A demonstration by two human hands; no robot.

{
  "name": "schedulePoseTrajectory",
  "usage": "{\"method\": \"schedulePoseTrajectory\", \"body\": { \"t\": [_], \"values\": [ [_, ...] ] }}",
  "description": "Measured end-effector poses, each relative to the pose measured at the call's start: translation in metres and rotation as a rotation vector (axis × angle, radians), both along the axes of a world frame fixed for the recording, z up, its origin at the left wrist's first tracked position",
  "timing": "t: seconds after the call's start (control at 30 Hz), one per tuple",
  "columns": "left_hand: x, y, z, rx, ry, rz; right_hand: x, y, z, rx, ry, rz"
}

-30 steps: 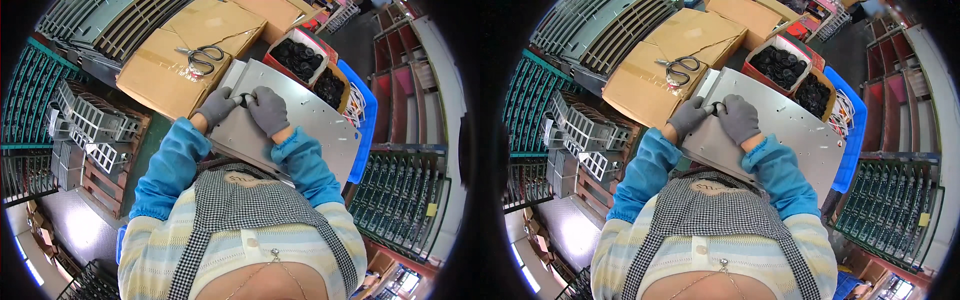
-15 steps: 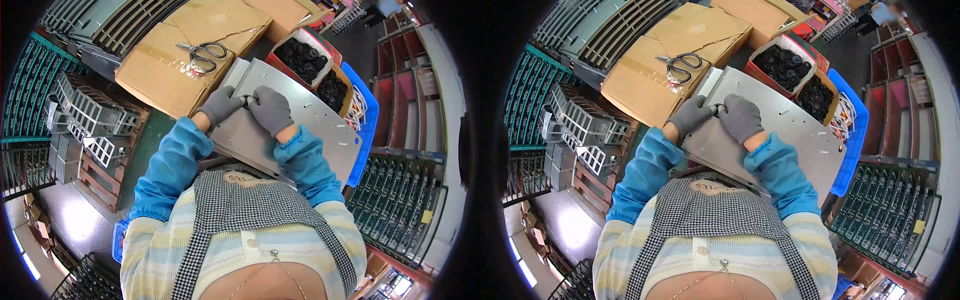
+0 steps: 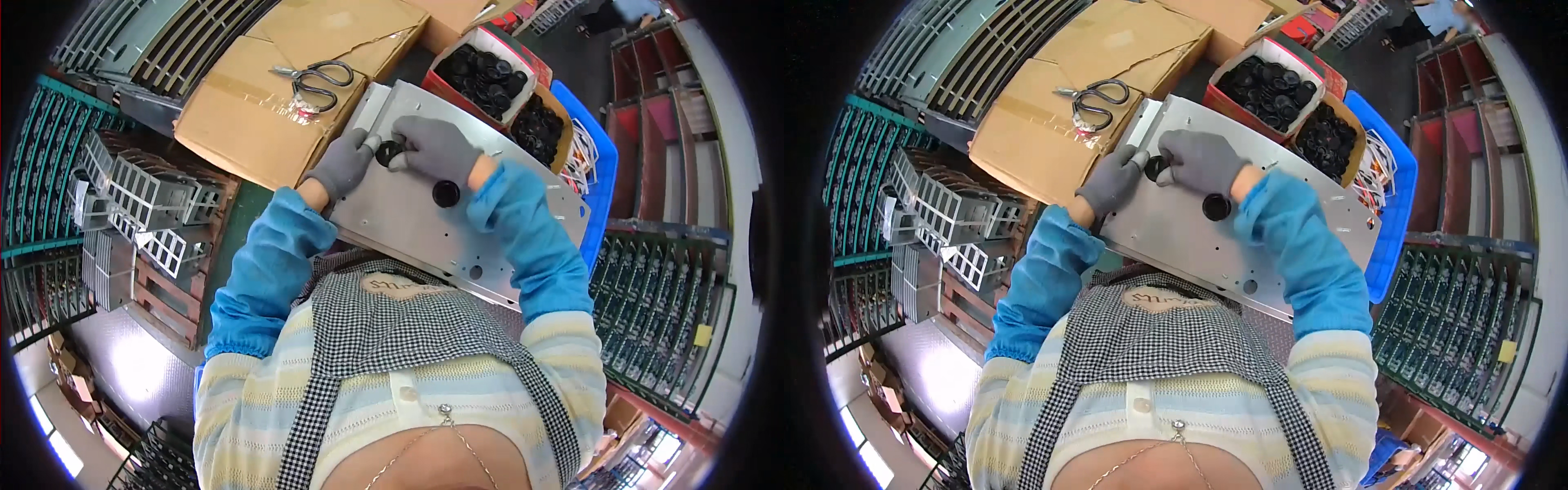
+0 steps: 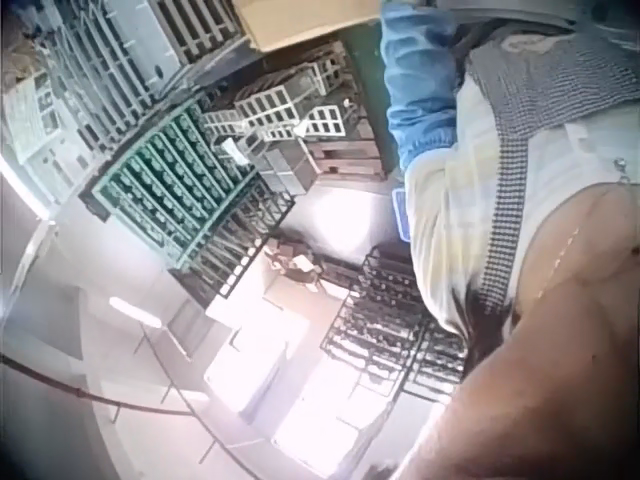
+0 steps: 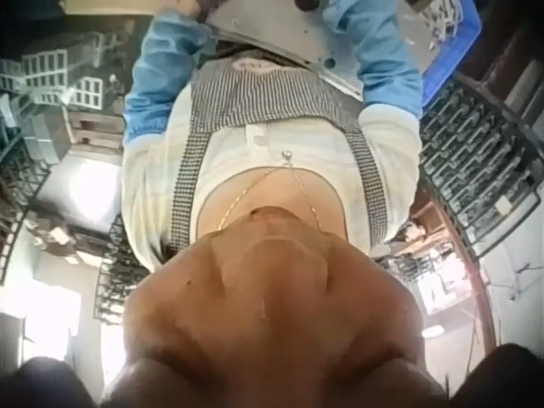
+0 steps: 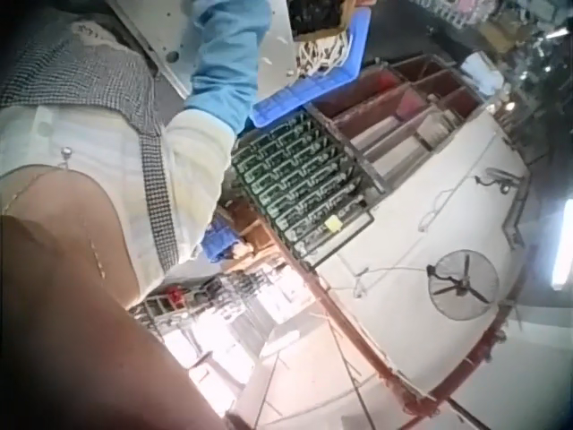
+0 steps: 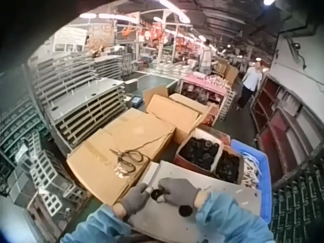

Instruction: The recorder inserts black rubber grommets or stoppers into pre-drilled holes in a metal chassis panel.

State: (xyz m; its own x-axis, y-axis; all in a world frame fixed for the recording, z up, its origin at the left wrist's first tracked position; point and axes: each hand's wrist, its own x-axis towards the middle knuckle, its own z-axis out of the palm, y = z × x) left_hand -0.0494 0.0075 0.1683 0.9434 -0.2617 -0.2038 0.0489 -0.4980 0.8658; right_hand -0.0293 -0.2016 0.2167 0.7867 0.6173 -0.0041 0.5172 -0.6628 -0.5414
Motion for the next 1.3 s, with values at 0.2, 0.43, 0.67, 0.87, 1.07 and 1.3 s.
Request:
{"method": "schedulePoseTrajectory", "body": {
  "t": [0.2, 0.43, 0.67, 0.87, 1.07, 1.3],
  "values": [
    [0.003, -0.003, -0.004, 0.022, 0.002, 0.03, 0.031, -0.01, -0.006, -0.202, -0.009, 0.033],
    [0.001, -0.006, -0.006, 0.016, -0.005, 0.059, 0.035, 0.002, -0.002, -0.278, 0.001, -0.027],
    [0.003, -0.006, -0.013, -0.014, -0.042, 0.045, -0.067, -0.06, 0.023, 0.042, -0.086, -0.291],
    [0.0, -0.005, -0.008, -0.04, -0.072, 0.057, -0.123, -0.081, -0.001, 0.015, -0.14, -0.434],
    [0.0, -0.017, 0.002, -0.036, 0.002, 0.045, -0.087, -0.131, 0.005, 0.066, -0.123, -0.543],
    [-0.002, -0.015, 0.008, 0.007, 0.06, 0.057, -0.087, -0.077, 0.005, -0.023, -0.005, -0.112]
  ]
}}
